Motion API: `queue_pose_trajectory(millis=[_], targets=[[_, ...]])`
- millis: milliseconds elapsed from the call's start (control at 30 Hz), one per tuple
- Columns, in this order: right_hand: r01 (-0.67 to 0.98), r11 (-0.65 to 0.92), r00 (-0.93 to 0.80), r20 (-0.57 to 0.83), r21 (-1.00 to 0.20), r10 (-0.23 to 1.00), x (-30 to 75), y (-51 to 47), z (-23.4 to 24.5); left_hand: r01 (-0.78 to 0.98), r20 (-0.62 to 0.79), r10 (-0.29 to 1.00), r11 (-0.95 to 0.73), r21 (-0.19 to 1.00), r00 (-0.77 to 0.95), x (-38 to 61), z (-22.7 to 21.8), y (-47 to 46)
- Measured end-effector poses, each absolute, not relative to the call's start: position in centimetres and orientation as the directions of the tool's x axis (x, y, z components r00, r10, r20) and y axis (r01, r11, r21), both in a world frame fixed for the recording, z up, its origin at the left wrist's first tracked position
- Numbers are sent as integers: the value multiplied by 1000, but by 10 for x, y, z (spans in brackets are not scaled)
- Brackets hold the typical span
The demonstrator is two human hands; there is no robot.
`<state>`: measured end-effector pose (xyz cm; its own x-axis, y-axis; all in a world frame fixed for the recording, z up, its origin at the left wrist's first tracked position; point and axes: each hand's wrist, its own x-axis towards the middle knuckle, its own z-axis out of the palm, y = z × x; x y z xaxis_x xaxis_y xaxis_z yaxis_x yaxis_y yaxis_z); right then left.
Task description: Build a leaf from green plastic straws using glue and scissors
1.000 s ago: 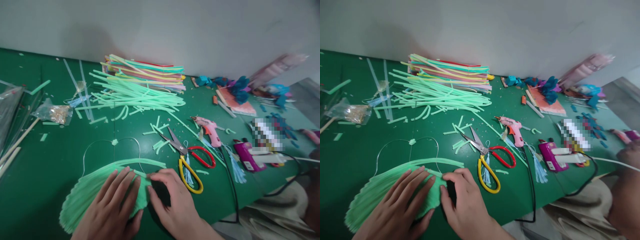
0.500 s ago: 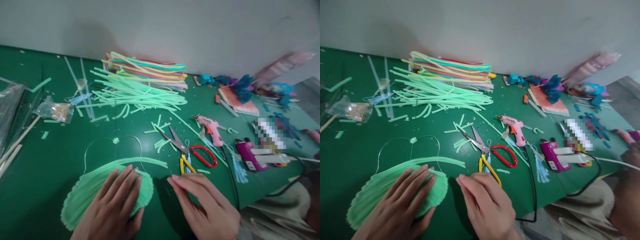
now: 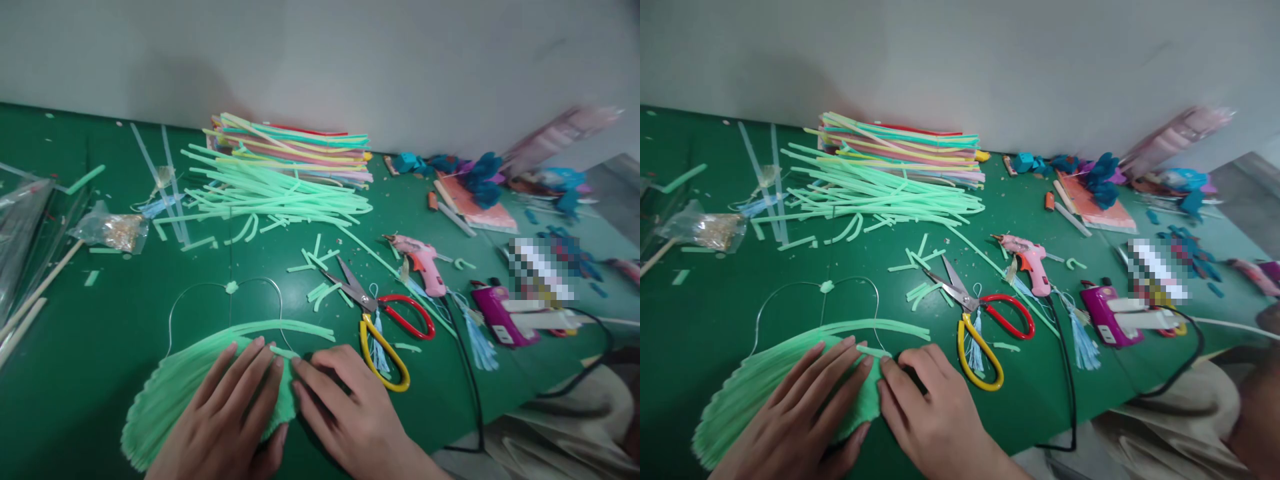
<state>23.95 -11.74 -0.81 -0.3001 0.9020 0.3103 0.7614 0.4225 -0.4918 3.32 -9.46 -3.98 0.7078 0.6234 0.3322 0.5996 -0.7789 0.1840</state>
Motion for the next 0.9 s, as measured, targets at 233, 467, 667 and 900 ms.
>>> queue_pose_trajectory(millis=[233,467,667,900], targets=[[762,413,-289,310,-499,906,238,-120,-12,597,358,608,-787,153,709,36,-39,-95],[785,530,-393,402,-321,827,237,-114,-6,613,353,630,-771,174,692,36,-34,-96],[756,372,-181,374,-538,909,241,-121,-13,604,343,627,-775,183,700,35,-35,-96],[713,74,-53,51,-698,997,238,-106,-11,611,339,633,-770,182,696,35,-36,-96]])
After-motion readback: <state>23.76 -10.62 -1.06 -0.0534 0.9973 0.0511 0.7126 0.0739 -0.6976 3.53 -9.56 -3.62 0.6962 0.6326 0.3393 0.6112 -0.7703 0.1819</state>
